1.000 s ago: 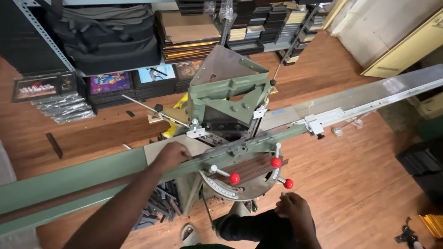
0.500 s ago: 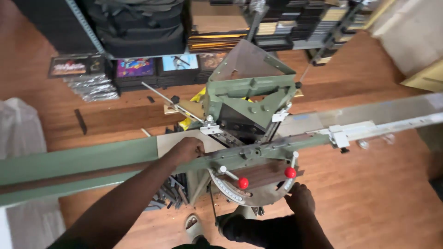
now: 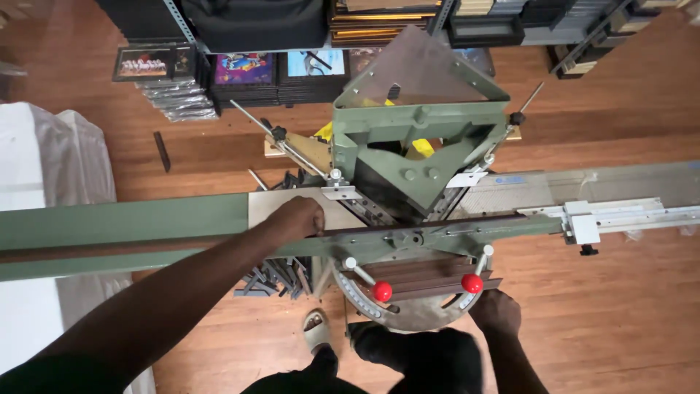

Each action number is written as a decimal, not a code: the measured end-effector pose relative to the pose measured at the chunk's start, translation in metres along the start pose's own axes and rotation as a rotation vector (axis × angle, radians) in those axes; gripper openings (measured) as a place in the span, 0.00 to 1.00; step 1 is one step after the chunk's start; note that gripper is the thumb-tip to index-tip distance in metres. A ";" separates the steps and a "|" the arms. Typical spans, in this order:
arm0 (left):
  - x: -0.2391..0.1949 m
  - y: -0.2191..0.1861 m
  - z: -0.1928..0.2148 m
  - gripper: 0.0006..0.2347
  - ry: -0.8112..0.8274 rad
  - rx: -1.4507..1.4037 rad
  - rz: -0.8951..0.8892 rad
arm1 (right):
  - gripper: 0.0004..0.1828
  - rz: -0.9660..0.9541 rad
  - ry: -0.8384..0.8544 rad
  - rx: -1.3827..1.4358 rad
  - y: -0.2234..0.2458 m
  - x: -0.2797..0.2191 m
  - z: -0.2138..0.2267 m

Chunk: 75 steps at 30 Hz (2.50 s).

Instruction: Cutting a wooden frame piece using a manual miter guillotine.

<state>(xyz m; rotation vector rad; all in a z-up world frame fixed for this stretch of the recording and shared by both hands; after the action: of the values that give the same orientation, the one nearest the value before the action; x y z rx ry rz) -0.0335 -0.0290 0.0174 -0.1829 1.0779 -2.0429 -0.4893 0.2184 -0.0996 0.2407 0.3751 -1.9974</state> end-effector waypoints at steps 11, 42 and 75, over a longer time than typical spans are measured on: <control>0.000 0.006 -0.007 0.00 0.006 0.032 0.066 | 0.21 0.057 -0.193 0.016 0.006 -0.012 0.003; -0.007 -0.011 0.001 0.04 -0.070 0.006 0.079 | 0.18 0.061 -0.038 0.039 -0.007 0.034 0.012; -0.082 -0.048 0.014 0.14 -0.558 0.245 0.031 | 0.32 0.597 -0.209 0.110 0.020 0.087 0.203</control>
<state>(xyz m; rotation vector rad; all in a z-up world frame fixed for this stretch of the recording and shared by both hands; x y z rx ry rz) -0.0006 0.0358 0.0808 -0.5655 0.4801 -1.9081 -0.5106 0.0632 0.0571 0.1833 0.0453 -1.4358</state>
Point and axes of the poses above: each hand's wrist, its own x-axis towards the middle knuckle, its own z-axis out of the back of the hand, y = z × x, the point moved 5 cm from there along x, towards the middle knuckle, and after that the axes turned 6 degrees about -x, right-handed, at the moved point
